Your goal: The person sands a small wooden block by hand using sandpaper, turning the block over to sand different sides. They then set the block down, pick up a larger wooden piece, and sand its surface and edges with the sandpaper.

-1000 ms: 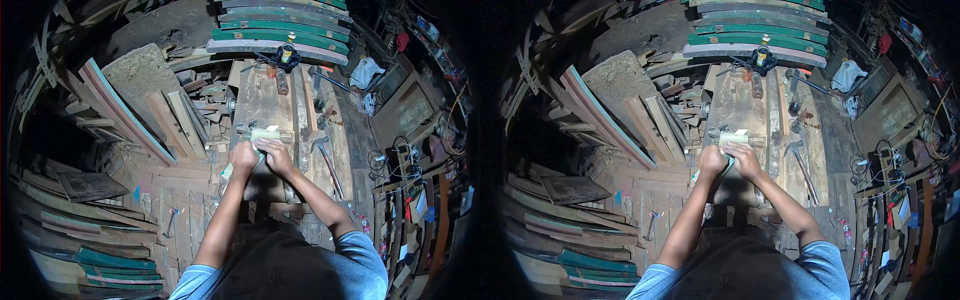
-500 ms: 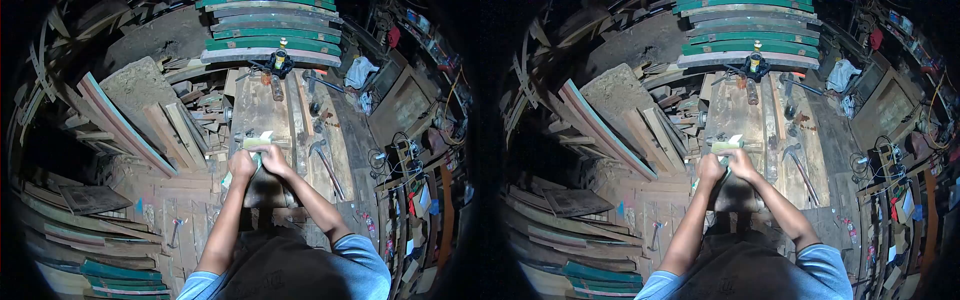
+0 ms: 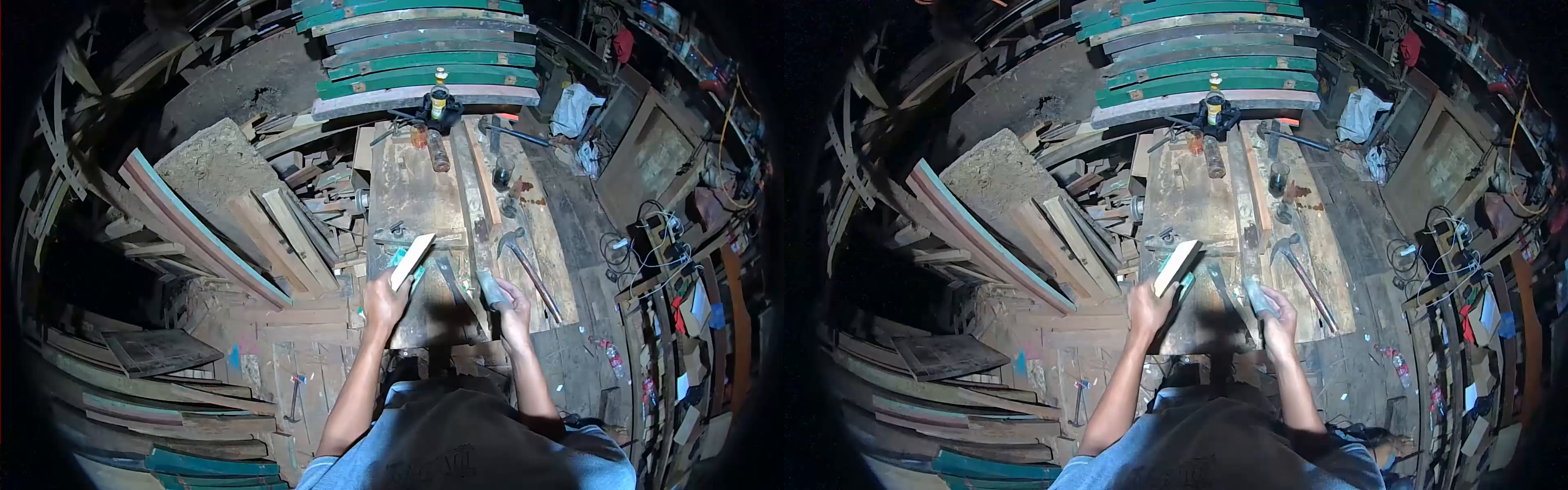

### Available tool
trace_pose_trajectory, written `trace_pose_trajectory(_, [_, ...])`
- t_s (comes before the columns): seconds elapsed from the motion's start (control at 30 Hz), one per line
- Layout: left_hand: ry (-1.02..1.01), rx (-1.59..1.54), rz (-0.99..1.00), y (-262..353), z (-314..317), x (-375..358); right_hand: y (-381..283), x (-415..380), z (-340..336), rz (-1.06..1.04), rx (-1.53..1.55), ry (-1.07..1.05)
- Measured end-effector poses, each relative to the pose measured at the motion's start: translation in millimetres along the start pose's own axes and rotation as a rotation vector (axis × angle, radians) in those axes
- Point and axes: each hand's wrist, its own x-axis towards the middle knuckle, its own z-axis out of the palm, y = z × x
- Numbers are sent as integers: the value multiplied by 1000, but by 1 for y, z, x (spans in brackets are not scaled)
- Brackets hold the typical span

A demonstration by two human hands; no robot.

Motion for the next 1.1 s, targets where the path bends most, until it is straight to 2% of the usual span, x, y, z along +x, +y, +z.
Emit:
trace_pose_trajectory(0.03, [35, -71, 39, -4, 1, -7, 1, -3, -6, 10, 87, 32])
trace_pose_trajectory(0.1, [112, -213, 122, -8, -2, -13, -12, -7, -8, -2, 21, 73])
trace_pose_trajectory(0.13, [59, -231, 83, -12, -5, -17, -13, -6, -8, 4, 69, 59])
trace_pose_trajectory(0.23, [144, -181, 211, -10, -9, -20, -15, 0, 1, -5, 39, 38])
trace_pose_trajectory(0.3, [171, -150, 310, 3, -20, -17, -12, 5, 15, -94, -11, 4])
trace_pose_trajectory(0.4, [161, -218, 268, 15, -32, -21, -15, 10, 42, -234, 5, -49])
trace_pose_trajectory(0.47, [139, -398, 191, 29, -40, -27, -31, 4, 69, -273, 46, -60])
trace_pose_trajectory(0.57, [138, -581, 125, 28, -42, -34, -40, 5, 88, -87, 25, -201])
trace_pose_trajectory(0.7, [157, -789, 39, 34, -42, -35, -52, 7, 108, -162, 51, -334])
trace_pose_trajectory(0.77, [149, -881, -26, 39, -44, -37, -54, 5, 113, -167, 59, -329])
trace_pose_trajectory(0.8, [149, -906, 5, 38, -42, -37, -55, 3, 115, -167, 63, -330])
trace_pose_trajectory(0.9, [144, -906, 7, 44, -43, -40, -58, -3, 115, -32, 179, -365])
trace_pose_trajectory(0.93, [126, -871, -12, 36, -38, -39, -35, 8, 101, -326, -103, -439])
trace_pose_trajectory(0.97, [213, -577, 64, 22, -29, -40, -44, 2, 106, -156, 6, -407])
trace_pose_trajectory(1.03, [78, -461, 62, 25, -33, -42, -72, -17, 110, 187, 215, -338])
trace_pose_trajectory(1.07, [55, -389, 77, 9, -17, -43, -49, -11, 110, 191, 291, -427])
trace_pose_trajectory(1.1, [47, -410, 8, 23, -22, -44, -40, -9, 107, 169, 277, -434])
